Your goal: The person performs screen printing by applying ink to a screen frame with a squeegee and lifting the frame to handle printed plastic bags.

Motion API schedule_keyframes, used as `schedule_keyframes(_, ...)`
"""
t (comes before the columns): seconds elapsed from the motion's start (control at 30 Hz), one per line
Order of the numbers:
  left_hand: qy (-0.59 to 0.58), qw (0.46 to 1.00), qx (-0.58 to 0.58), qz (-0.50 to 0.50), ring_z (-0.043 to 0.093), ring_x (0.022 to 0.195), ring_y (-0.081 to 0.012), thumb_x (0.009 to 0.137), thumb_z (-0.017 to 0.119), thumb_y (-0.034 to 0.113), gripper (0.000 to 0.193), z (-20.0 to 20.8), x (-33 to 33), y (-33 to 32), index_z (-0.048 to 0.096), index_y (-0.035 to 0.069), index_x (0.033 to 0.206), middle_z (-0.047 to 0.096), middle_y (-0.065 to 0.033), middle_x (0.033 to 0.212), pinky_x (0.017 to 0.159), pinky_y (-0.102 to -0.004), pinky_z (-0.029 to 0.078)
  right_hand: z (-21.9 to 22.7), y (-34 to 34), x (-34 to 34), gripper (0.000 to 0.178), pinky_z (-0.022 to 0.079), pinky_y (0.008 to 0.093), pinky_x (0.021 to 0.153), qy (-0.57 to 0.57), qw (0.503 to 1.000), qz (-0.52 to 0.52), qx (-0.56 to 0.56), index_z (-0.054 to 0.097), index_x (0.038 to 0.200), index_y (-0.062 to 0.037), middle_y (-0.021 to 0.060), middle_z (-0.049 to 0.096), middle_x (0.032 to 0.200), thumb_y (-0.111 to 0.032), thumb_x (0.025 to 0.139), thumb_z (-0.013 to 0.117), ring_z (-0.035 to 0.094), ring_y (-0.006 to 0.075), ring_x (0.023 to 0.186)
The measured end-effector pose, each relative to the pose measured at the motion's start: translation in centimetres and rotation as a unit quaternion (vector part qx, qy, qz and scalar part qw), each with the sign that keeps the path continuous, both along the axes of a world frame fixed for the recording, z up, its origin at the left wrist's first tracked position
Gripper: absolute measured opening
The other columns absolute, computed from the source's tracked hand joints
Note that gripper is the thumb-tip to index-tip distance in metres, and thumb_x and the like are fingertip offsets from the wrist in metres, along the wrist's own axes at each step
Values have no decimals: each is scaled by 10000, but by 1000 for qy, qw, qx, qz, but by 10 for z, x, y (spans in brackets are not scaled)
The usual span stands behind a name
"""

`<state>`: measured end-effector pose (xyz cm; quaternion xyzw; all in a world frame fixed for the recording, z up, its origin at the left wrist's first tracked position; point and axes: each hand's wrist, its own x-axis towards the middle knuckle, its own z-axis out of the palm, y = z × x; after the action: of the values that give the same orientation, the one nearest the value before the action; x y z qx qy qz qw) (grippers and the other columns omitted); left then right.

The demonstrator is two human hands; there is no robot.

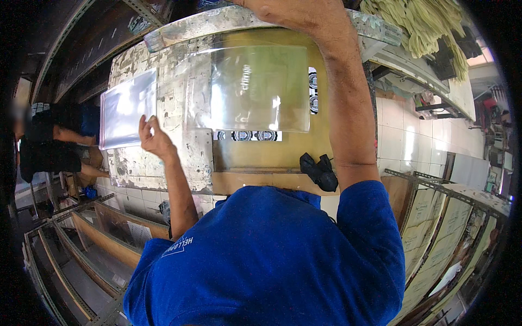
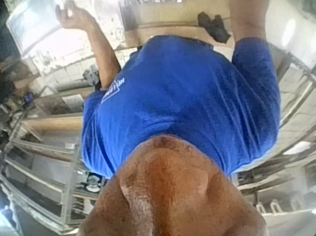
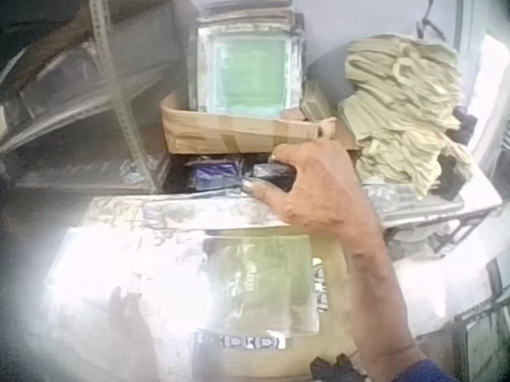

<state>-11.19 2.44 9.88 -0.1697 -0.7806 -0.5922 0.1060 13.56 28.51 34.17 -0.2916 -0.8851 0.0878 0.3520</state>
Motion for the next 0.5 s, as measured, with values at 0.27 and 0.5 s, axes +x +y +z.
schedule_keyframes(0.27,-68,988,14,136,595,1140,-299,931,693,173,351,-28,-83,-87,655,-124,1116,629,-160,1295,980,-419,491,-7,-1,2,334,519,399,701,25,999,16,12,713,812,34,191,694,762,-289,757,777,670,323,713)
schedule_keyframes(0.5,-124,956,-12,264,633,1062,-353,897,734,192,395,-57,-146,-169,655,-86,1167,656,-249,1169,918,-433,528,-7,-14,-5,321,522,402,717,33,996,5,87,728,852,9,174,706,797,-291,753,787,675,323,746)
